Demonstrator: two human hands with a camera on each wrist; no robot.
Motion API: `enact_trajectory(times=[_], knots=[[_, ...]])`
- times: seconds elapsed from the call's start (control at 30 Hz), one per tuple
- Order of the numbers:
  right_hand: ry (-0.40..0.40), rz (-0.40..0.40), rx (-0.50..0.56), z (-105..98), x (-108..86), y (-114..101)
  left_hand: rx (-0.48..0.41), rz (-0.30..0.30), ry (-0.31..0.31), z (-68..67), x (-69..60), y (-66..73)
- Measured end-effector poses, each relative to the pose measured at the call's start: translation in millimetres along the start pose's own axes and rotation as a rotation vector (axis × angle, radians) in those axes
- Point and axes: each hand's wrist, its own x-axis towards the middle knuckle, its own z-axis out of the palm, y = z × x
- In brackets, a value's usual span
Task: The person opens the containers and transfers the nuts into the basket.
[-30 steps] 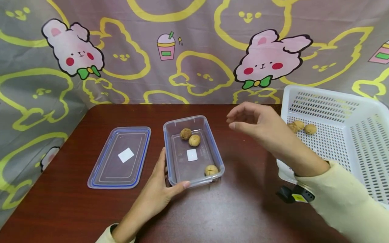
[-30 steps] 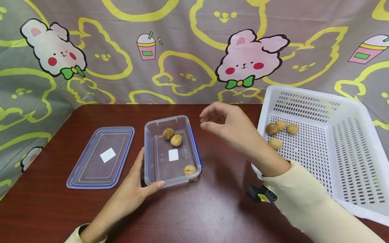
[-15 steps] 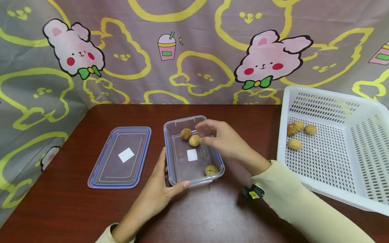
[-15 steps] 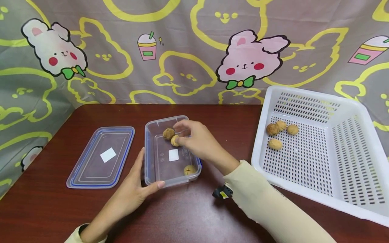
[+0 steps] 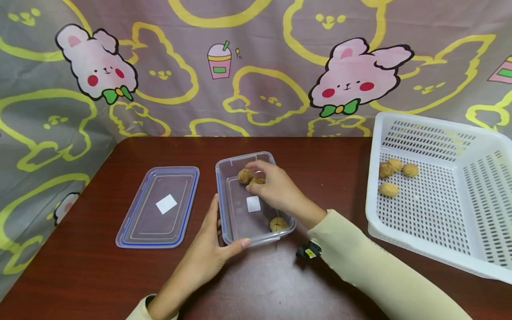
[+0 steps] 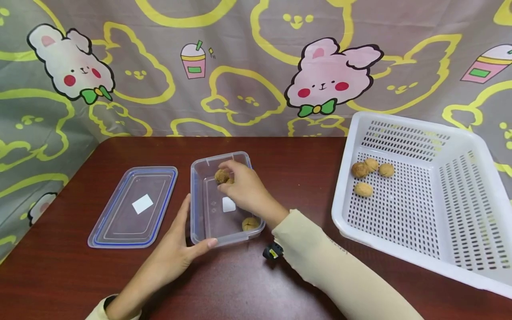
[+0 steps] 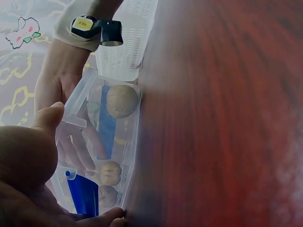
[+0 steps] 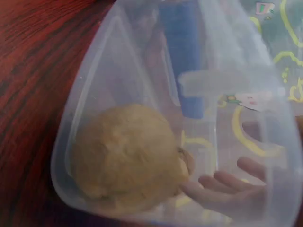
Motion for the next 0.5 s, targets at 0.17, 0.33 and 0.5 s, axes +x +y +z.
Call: enact_trajectory(times=[0.17,0.33,0.5], knots=[[0.041,0.003,-0.061,7,1.0,-1,0.005,0.015,0.002,0.4,0.5,-0.5],[0.038,0.036,-0.115,11,3.3,-1,0.013,0.013,0.002,0.3,0.3,-1.0],[0.022,0.060,-0.099,15,3.3,-1,0.015,0.005,0.002,0.0,-0.2,-2.0]])
